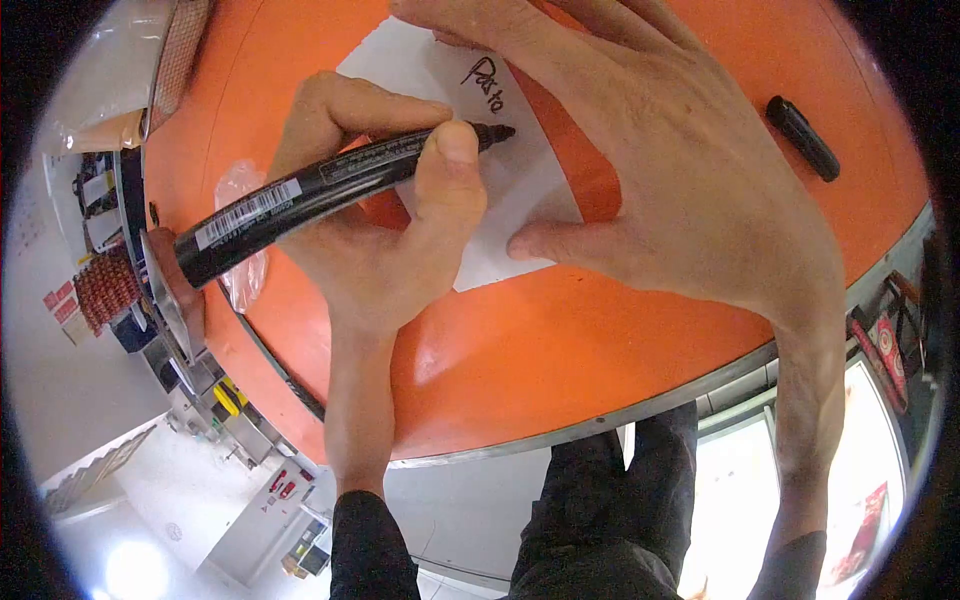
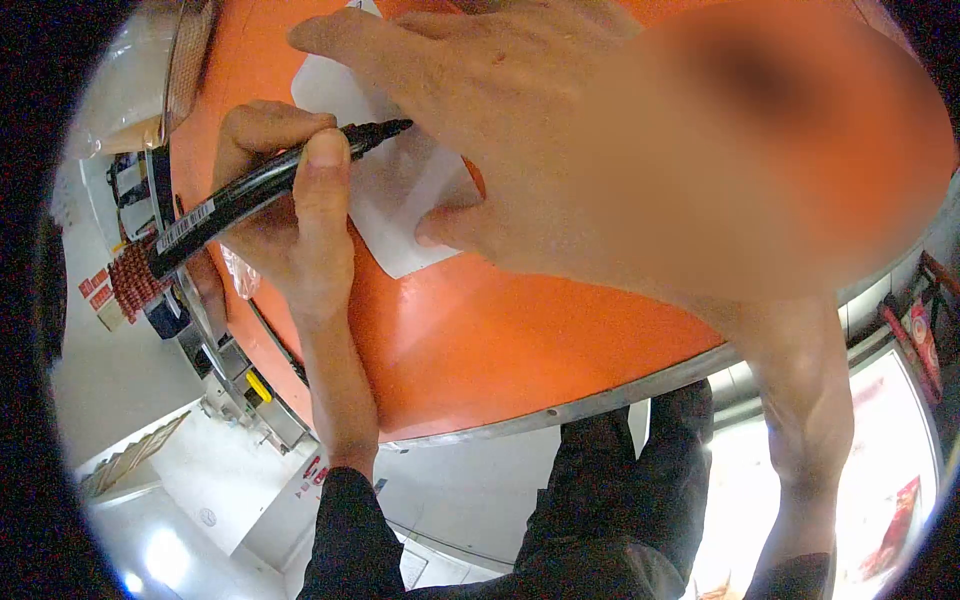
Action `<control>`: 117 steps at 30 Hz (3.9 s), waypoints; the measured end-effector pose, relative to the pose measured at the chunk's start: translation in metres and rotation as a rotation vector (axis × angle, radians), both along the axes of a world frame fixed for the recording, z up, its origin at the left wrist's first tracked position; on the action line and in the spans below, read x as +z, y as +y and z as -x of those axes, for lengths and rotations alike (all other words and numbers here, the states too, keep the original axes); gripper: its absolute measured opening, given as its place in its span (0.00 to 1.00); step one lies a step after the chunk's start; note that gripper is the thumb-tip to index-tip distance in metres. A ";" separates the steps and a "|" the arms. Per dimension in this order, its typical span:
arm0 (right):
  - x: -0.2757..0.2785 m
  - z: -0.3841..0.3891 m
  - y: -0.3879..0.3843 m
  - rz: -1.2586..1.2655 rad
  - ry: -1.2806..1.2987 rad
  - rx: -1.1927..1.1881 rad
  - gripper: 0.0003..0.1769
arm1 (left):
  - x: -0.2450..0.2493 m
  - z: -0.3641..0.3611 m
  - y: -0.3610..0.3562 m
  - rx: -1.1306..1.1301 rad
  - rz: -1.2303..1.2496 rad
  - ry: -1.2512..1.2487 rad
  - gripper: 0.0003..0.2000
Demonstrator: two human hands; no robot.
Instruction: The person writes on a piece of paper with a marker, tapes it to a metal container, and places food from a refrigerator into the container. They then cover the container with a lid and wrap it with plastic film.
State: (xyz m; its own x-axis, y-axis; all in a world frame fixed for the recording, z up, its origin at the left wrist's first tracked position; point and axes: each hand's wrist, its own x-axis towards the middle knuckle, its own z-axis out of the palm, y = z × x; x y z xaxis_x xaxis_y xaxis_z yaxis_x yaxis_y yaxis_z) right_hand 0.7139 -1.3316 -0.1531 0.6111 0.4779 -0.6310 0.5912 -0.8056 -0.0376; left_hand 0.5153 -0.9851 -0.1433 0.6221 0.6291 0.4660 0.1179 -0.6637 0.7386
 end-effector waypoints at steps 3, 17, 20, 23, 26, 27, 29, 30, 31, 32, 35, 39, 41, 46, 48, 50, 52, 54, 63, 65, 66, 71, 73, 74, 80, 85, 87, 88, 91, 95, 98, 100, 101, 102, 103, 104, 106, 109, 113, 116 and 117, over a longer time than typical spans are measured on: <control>-0.003 -0.006 0.004 0.003 0.007 -0.017 0.27 | 0.004 0.000 -0.007 0.051 0.070 0.033 0.07; -0.006 -0.010 0.001 -0.004 0.011 -0.125 0.37 | 0.007 0.002 -0.008 0.062 0.086 0.161 0.09; -0.006 -0.011 0.001 0.018 0.017 -0.120 0.38 | 0.002 -0.001 -0.005 0.062 0.009 0.123 0.08; -0.005 -0.012 -0.001 0.069 0.016 -0.088 0.39 | 0.002 -0.001 -0.004 -0.007 -0.032 0.135 0.08; -0.003 -0.013 -0.010 0.125 0.011 -0.062 0.39 | 0.002 0.000 -0.005 -0.024 0.017 0.089 0.08; -0.007 -0.012 -0.015 0.229 0.014 0.030 0.40 | 0.003 -0.001 -0.006 -0.013 0.035 0.100 0.08; -0.003 -0.009 -0.004 0.183 0.024 -0.009 0.40 | 0.004 -0.001 -0.007 -0.004 0.052 0.115 0.08; -0.001 -0.007 0.000 0.137 0.032 -0.046 0.40 | 0.004 -0.001 -0.008 -0.012 0.061 0.108 0.07; 0.000 -0.006 0.001 0.093 0.039 -0.082 0.40 | 0.004 -0.001 -0.008 -0.019 0.071 0.099 0.07; 0.002 -0.005 0.004 0.049 0.043 -0.119 0.40 | 0.003 -0.002 -0.008 -0.022 0.072 0.097 0.07; -0.012 -0.006 -0.018 -0.029 0.006 -0.100 0.40 | 0.001 0.000 -0.008 -0.040 0.058 0.077 0.06; -0.023 -0.014 -0.035 0.008 -0.025 -0.015 0.40 | 0.002 0.002 -0.009 -0.029 0.040 0.093 0.08; -0.012 -0.004 -0.017 -0.045 -0.037 -0.063 0.39 | 0.003 0.002 -0.009 -0.047 0.043 0.088 0.09; -0.019 -0.009 -0.021 -0.049 -0.029 -0.112 0.38 | 0.000 0.001 -0.009 -0.030 0.044 0.072 0.09; -0.016 -0.007 -0.019 -0.051 -0.037 -0.125 0.37 | 0.001 0.001 -0.007 -0.049 0.011 0.083 0.09; -0.016 -0.006 -0.015 -0.055 -0.027 -0.122 0.37 | 0.003 0.000 -0.007 -0.066 -0.024 0.098 0.09; -0.016 -0.005 -0.013 -0.058 -0.020 -0.121 0.37 | 0.003 0.000 -0.008 -0.059 0.011 0.133 0.10; -0.015 -0.005 -0.014 -0.058 -0.017 -0.122 0.37 | 0.003 0.000 -0.009 -0.055 0.020 0.107 0.10; -0.014 0.001 -0.008 -0.077 0.001 -0.132 0.36 | 0.001 0.001 -0.009 -0.063 0.013 0.070 0.09; -0.013 0.003 -0.008 -0.078 0.008 -0.138 0.36 | 0.001 0.000 -0.008 -0.081 0.000 0.055 0.09; -0.014 0.003 -0.008 -0.076 0.008 -0.140 0.36 | 0.001 0.000 -0.007 -0.093 -0.020 0.076 0.09; -0.014 0.004 -0.006 -0.081 0.021 -0.149 0.36 | 0.001 0.001 -0.008 -0.064 0.007 0.074 0.10; -0.014 0.003 -0.006 -0.081 0.026 -0.153 0.36 | 0.002 0.001 -0.008 -0.088 0.019 0.077 0.12; -0.013 0.003 -0.005 -0.080 0.028 -0.156 0.35 | 0.001 0.001 -0.007 -0.090 0.019 0.077 0.12; -0.010 0.004 -0.005 -0.079 0.041 -0.186 0.35 | 0.001 -0.001 -0.013 -0.183 -0.050 0.086 0.13; -0.013 0.001 -0.005 -0.073 0.063 -0.196 0.35 | 0.000 0.001 -0.013 -0.120 0.008 0.076 0.15; -0.014 0.001 -0.005 -0.076 0.066 -0.202 0.35 | 0.002 0.004 -0.012 -0.133 0.016 0.104 0.15; -0.014 -0.001 -0.005 -0.075 0.069 -0.205 0.35 | 0.003 0.005 -0.012 -0.144 0.024 0.134 0.15; -0.014 -0.002 -0.004 -0.078 0.081 -0.222 0.34 | 0.000 0.000 -0.018 -0.076 0.055 0.090 0.15; -0.016 -0.003 -0.001 -0.092 0.093 -0.220 0.34 | -0.001 0.002 -0.016 -0.102 0.054 0.096 0.15; -0.018 -0.003 -0.001 -0.104 0.087 -0.209 0.33 | -0.004 0.002 -0.018 -0.092 0.040 0.068 0.16; -0.018 -0.002 -0.001 -0.107 0.085 -0.210 0.33 | -0.002 0.003 -0.020 -0.081 0.087 0.077 0.16; -0.017 -0.002 -0.003 -0.105 0.076 -0.214 0.33 | -0.002 0.003 -0.019 -0.082 0.088 0.078 0.16; -0.019 -0.002 -0.002 -0.106 0.077 -0.211 0.33 | -0.002 0.004 -0.019 -0.089 0.085 0.080 0.16; -0.021 -0.004 -0.002 -0.108 0.082 -0.203 0.33 | -0.001 0.005 -0.019 -0.096 0.080 0.082 0.16; -0.023 -0.003 0.001 -0.115 0.092 -0.195 0.33 | -0.001 0.005 -0.018 -0.097 0.079 0.083 0.16; -0.022 -0.003 -0.002 -0.117 0.082 -0.200 0.32 | -0.002 0.005 -0.017 -0.113 0.064 0.066 0.16; -0.024 -0.003 0.000 -0.127 0.087 -0.191 0.32 | -0.009 -0.002 -0.018 -0.128 0.106 -0.073 0.11; -0.026 -0.003 0.002 -0.147 0.089 -0.188 0.31 | -0.008 0.003 -0.016 -0.152 0.088 -0.097 0.11; -0.026 -0.002 0.005 -0.170 0.104 -0.179 0.31 | -0.001 0.006 -0.016 -0.127 0.084 0.087 0.16; -0.024 -0.001 0.004 -0.181 0.105 -0.182 0.31 | 0.000 0.006 -0.015 -0.161 0.052 0.102 0.16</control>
